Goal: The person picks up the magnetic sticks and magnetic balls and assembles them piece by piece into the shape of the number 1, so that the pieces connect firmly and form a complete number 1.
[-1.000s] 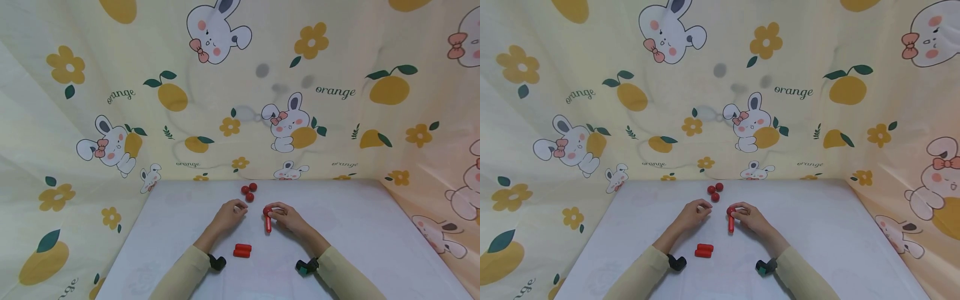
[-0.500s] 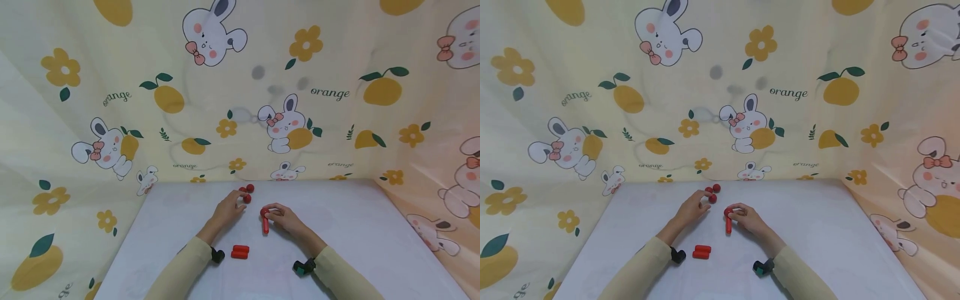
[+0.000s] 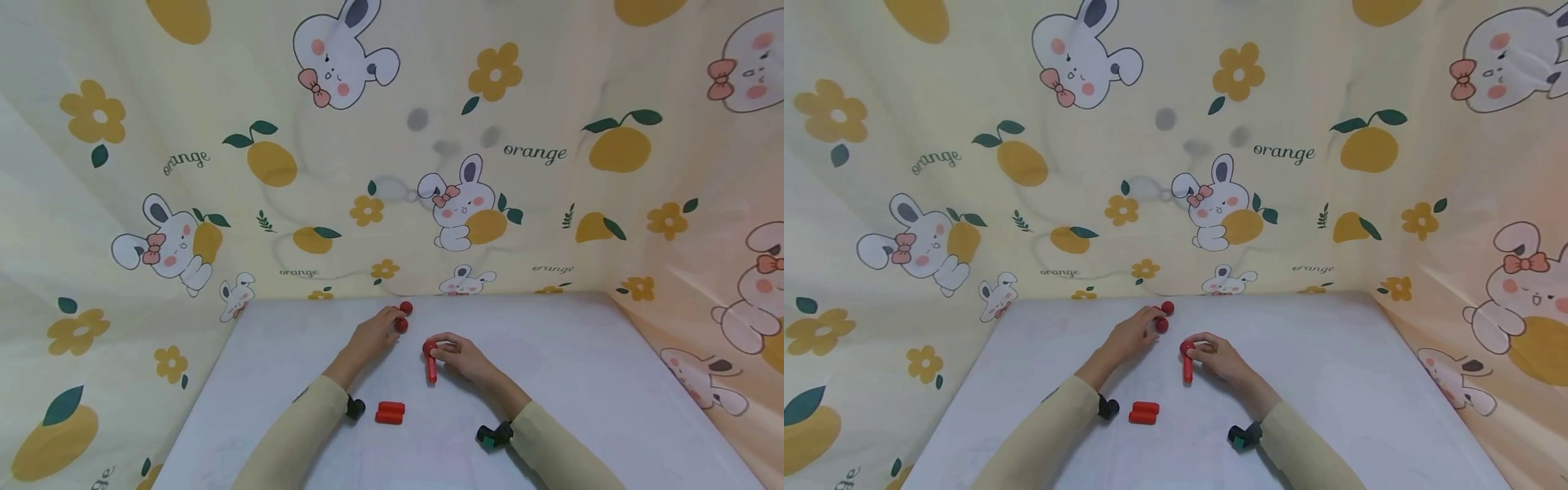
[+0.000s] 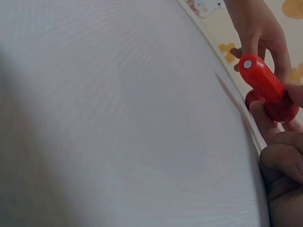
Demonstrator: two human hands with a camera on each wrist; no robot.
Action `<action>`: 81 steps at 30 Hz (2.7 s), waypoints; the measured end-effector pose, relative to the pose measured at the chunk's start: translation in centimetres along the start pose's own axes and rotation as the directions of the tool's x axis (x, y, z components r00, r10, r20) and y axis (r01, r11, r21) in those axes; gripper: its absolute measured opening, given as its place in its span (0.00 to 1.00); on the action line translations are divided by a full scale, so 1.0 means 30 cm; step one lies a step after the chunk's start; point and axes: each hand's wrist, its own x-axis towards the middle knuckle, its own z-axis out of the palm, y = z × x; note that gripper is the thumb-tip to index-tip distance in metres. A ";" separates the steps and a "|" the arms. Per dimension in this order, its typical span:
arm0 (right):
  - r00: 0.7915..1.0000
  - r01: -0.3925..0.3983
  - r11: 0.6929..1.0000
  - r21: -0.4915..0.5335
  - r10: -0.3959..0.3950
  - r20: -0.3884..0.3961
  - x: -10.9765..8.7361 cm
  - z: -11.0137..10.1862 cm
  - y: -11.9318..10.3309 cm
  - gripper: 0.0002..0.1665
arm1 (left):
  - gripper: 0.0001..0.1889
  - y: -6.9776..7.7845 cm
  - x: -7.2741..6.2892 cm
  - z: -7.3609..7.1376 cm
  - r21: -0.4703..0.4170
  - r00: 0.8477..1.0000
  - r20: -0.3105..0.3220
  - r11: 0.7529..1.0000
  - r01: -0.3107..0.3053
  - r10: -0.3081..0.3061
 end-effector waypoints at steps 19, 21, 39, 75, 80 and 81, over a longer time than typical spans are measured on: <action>0.999 0.007 0.998 0.065 -0.010 0.043 -0.004 -0.002 -0.003 0.27 | 0.24 0.010 0.042 0.031 0.132 1.000 0.018 0.991 0.019 -0.021; 0.999 0.004 0.998 0.063 -0.007 0.046 -0.005 -0.001 -0.003 0.27 | 0.23 0.011 0.041 0.029 0.132 0.999 0.019 0.991 0.029 -0.032; 0.999 0.017 0.999 0.035 -0.018 0.047 -0.008 0.002 -0.007 0.26 | 0.19 -0.002 -0.024 0.053 -0.120 0.991 0.027 0.983 0.136 -0.134; 1.000 0.002 0.999 0.038 -0.003 0.017 0.000 0.002 0.002 0.25 | 0.16 0.054 -0.208 0.033 -0.483 0.987 0.059 0.861 0.159 -0.148; 1.000 0.014 0.999 0.030 -0.014 0.013 0.004 0.002 0.003 0.25 | 0.17 0.065 -0.223 0.031 -0.528 0.986 0.073 0.833 0.164 -0.148; 1.000 0.016 0.999 0.028 -0.017 0.014 0.004 0.003 0.002 0.25 | 0.17 0.067 -0.226 0.032 -0.537 0.987 0.073 0.828 0.160 -0.144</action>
